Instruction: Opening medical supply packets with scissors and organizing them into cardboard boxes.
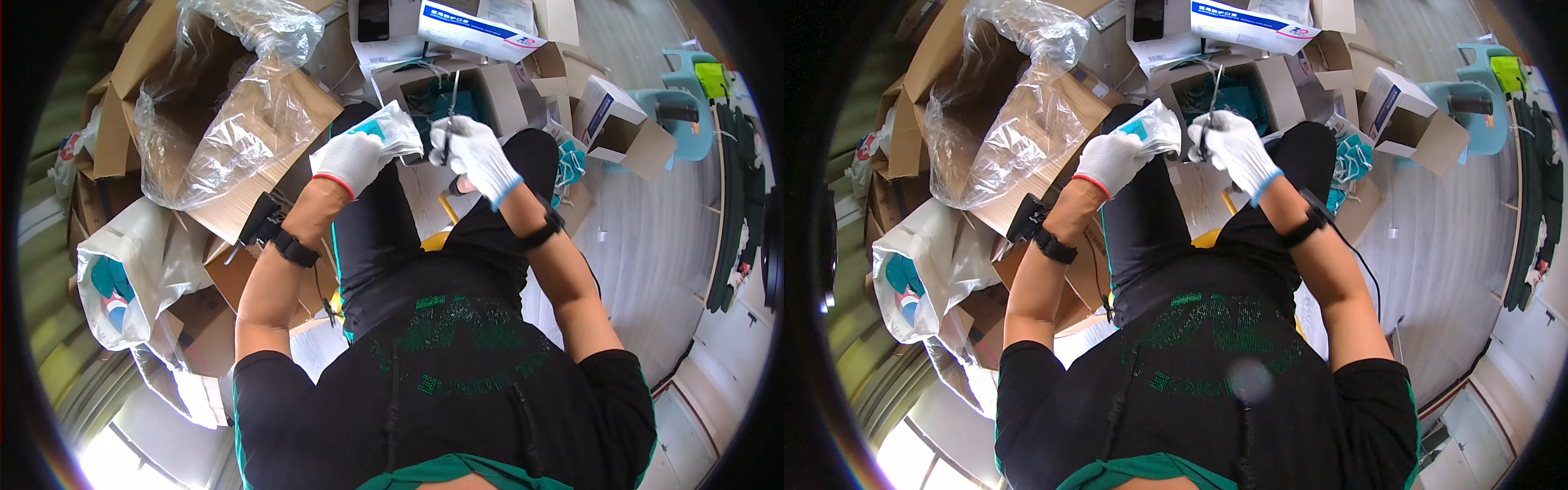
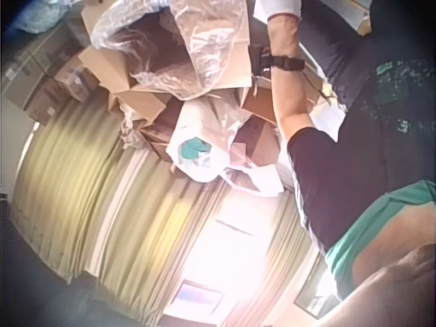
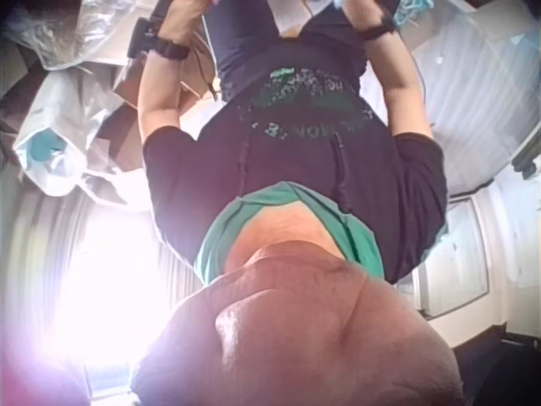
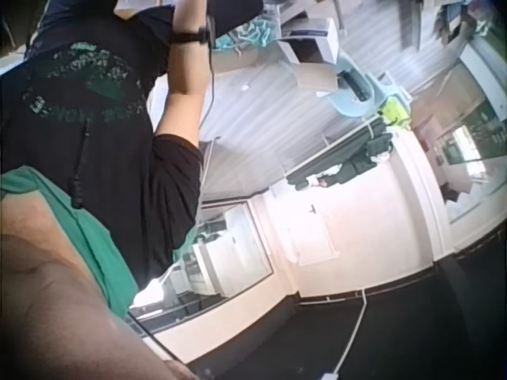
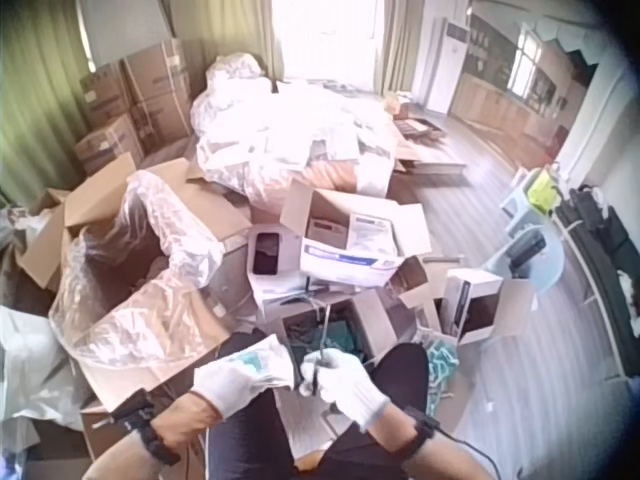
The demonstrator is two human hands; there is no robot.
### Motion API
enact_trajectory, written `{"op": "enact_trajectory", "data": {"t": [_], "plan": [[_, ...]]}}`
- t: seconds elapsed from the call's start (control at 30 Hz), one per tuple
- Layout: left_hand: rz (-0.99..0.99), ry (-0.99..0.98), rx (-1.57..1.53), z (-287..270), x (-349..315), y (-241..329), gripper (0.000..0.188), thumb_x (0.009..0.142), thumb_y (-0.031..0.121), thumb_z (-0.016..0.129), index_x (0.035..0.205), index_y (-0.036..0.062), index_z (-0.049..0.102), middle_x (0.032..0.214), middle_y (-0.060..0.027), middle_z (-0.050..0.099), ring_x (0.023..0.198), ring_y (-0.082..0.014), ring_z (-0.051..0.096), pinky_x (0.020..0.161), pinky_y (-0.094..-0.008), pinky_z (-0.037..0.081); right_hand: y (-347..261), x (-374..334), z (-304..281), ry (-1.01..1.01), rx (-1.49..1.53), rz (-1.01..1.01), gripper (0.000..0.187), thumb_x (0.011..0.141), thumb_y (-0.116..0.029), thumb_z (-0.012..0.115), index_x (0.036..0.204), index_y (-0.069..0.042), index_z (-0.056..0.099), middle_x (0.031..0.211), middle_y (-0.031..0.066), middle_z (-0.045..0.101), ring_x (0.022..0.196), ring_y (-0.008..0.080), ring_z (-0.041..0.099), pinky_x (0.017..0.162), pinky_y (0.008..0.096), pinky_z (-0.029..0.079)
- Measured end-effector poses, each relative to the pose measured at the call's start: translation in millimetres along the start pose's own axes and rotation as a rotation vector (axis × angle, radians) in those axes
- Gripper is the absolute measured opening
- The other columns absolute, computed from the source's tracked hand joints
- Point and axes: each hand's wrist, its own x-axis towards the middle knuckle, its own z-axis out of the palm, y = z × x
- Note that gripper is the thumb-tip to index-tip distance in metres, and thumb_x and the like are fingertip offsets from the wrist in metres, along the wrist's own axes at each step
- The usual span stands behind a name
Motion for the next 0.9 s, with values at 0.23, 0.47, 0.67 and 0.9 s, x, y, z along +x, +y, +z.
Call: {"op": "enact_trajectory", "data": {"t": [0.23, 0.47, 0.67, 0.9], "plan": [[-0.131, 0.014, 0.052, 6, 14, 12, 0.02, 0.083, 0.019, 0.062, 0.072, 0.0066, 0.072, 0.067, -0.0159, 0.068, 0.063, -0.0293, 0.069, 0.057, -0.0387, 0.055, 9, -93, -8, -0.312, -0.153, 0.101, 0.008, 0.093, -0.013, 0.054, 0.092, -0.006, 0.057, 0.076, 0.0031, 0.056, 0.065, 0.0135, 0.058, 0.061, 0.0259, 0.048], [-0.17, 0.049, 0.37, 36, 0, 43, 0.011, 0.077, 0.012, 0.058, 0.078, 0.0074, 0.069, 0.079, -0.0138, 0.067, 0.066, -0.0247, 0.068, 0.055, -0.0335, 0.054, 57, -29, -8, -0.653, -0.655, -0.364, 0.029, 0.1, -0.023, 0.044, 0.111, 0.002, 0.054, 0.093, 0.0144, 0.063, 0.072, 0.0267, 0.067, 0.061, 0.0338, 0.057], [-0.192, 0.193, 0.506, 59, -6, 46, 0.013, 0.078, 0.011, 0.058, 0.08, 0.0032, 0.068, 0.079, -0.016, 0.067, 0.068, -0.0258, 0.068, 0.058, -0.0333, 0.055, 57, -38, -10, -0.461, -0.726, -0.429, 0.026, 0.098, -0.014, 0.051, 0.115, 0.004, 0.059, 0.095, 0.0097, 0.067, 0.078, 0.0146, 0.066, 0.069, 0.0244, 0.054], [-0.145, 0.22, -0.044, 32, -6, 26, 0.014, 0.077, 0.012, 0.059, 0.08, 0.0081, 0.071, 0.077, -0.0141, 0.07, 0.066, -0.029, 0.069, 0.057, -0.0392, 0.054, 46, -53, 14, -0.201, -0.298, -0.102, 0.016, 0.087, -0.015, 0.064, 0.077, -0.002, 0.065, 0.062, 0.0045, 0.059, 0.059, 0.0121, 0.059, 0.055, 0.0258, 0.045]]}}
